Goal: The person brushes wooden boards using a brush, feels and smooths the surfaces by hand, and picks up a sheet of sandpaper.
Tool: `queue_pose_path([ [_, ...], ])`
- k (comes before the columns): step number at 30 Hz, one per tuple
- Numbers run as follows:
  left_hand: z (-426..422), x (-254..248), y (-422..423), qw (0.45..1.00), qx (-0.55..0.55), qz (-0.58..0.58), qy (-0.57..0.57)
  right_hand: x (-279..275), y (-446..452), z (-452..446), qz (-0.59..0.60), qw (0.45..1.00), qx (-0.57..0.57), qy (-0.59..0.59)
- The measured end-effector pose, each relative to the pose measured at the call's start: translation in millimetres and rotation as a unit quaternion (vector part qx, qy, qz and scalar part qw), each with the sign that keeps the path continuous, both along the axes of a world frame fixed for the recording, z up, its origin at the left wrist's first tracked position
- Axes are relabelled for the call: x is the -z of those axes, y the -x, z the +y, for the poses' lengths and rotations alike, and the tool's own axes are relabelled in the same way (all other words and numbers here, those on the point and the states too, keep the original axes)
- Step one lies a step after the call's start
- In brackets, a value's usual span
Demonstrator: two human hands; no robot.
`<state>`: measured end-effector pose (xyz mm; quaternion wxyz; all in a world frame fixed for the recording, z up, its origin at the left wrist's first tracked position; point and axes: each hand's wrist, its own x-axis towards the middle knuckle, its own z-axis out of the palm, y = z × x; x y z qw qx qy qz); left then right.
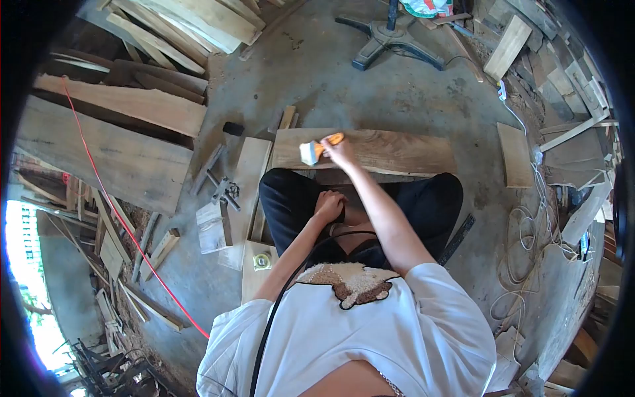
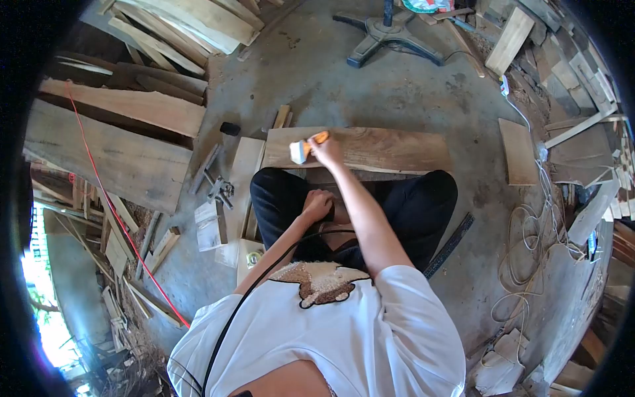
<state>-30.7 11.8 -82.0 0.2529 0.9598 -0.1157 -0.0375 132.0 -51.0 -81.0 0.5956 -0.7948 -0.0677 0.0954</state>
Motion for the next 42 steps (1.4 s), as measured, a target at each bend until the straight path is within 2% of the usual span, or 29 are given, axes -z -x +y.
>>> queue_pose_path([
  [3,4.0,7.8,0.0,0.998,0.022,0.003,0.051,-10.1,-11.1,-89.3,0.073,0.997,0.023,-0.03],
  [5,2.1,8.0,-2.0,0.999,0.026,0.008,0.025,-30.8,-9.8,-169.0,0.089,0.99,0.095,-0.055],
  [6,0.0,5.1,-2.0,1.0,0.022,0.001,0.008,-34.3,-10.3,-213.5,0.107,0.987,0.121,-0.023],
  [7,-1.9,2.2,-1.1,1.0,0.017,-0.005,-0.009,-2.3,-23.6,-270.9,0.099,0.985,0.138,0.027],
  [8,-3.1,5.0,-0.9,1.0,0.011,-0.008,-0.019,-13.6,-17.8,-310.9,0.043,0.954,0.224,0.197],
  [9,-3.8,7.8,-2.1,0.999,0.006,-0.011,-0.03,-37.0,-5.2,-338.6,0.026,0.939,0.256,0.229],
  [10,-5.4,10.0,-2.5,0.999,0.002,-0.014,-0.041,-60.9,3.4,-356.9,0.05,0.889,0.294,0.348],
  [11,-6.6,11.3,-2.1,0.999,0.002,-0.013,-0.045,-63.3,7.9,-370.2,0.072,0.836,0.364,0.403],
  [13,-7.1,10.7,-2.9,0.998,0.005,-0.015,-0.058,-90.0,20.1,-353.8,0.032,0.767,0.421,0.484],
  [16,-6.5,11.6,-3.4,0.998,0.009,-0.021,-0.058,-109.7,18.6,-298.8,-0.051,0.76,0.244,0.6],
  [17,-5.6,11.7,-2.3,0.998,0.009,-0.022,-0.056,-111.4,13.7,-271.7,-0.041,0.761,0.189,0.62],
  [18,-4.3,12.4,-2.5,0.998,0.013,-0.019,-0.053,-91.9,3.8,-247.0,-0.074,0.771,0.194,0.601],
  [19,-3.7,14.3,-1.6,0.999,0.015,-0.015,-0.05,-89.0,3.6,-213.3,-0.096,0.816,0.145,0.551],
  [21,-1.5,12.4,-1.5,0.999,0.018,-0.009,-0.042,-103.4,14.8,-136.1,-0.162,0.84,0.055,0.514],
  [22,-0.9,8.4,-0.4,0.999,0.02,-0.005,-0.036,-90.5,19.6,-102.3,-0.198,0.821,0.005,0.535],
  [23,-0.7,6.4,0.9,0.999,0.021,0.0,-0.03,-93.5,26.1,-73.1,-0.234,0.822,-0.083,0.512],
  [25,-0.5,8.6,2.9,1.0,0.013,-0.011,-0.022,-86.8,40.8,-25.3,-0.244,0.844,-0.155,0.452],
  [27,2.8,9.6,4.9,1.0,0.014,-0.009,-0.013,-77.0,52.8,-2.8,-0.397,0.857,-0.108,0.309],
  [28,3.9,9.6,4.6,1.0,0.021,-0.002,-0.007,-73.6,56.0,-2.3,-0.32,0.897,-0.15,0.267],
  [31,2.7,9.0,6.6,1.0,0.026,0.006,-0.006,-74.6,58.9,-36.8,-0.279,0.931,-0.095,0.215],
  [32,2.2,11.1,5.3,1.0,0.023,0.007,-0.01,-77.9,57.2,-52.9,-0.251,0.927,-0.056,0.272],
  [33,1.4,13.2,4.2,1.0,0.021,0.009,-0.014,-72.5,45.1,-74.6,-0.173,0.909,-0.041,0.377],
  [35,0.9,10.8,3.7,1.0,0.021,0.001,-0.008,-78.6,38.2,-120.5,-0.095,0.93,0.08,0.346],
  [36,0.5,12.1,2.3,1.0,0.019,0.003,-0.009,-74.8,35.8,-146.0,-0.101,0.924,0.134,0.345],
  [38,-1.4,3.4,3.2,1.0,0.02,-0.016,0.005,-78.6,37.8,-189.4,-0.045,0.882,0.217,0.416],
  [40,-5.0,-3.1,2.5,0.974,-0.052,0.042,0.216,-83.3,46.3,-222.1,-0.044,0.831,0.286,0.475],
  [41,-8.0,-5.5,3.3,0.941,-0.088,0.07,0.318,-76.0,51.7,-235.4,-0.116,0.808,0.316,0.483],
  [42,-10.3,-19.7,5.0,0.93,-0.112,0.044,0.348,-78.0,58.0,-241.2,-0.106,0.804,0.335,0.48],
])
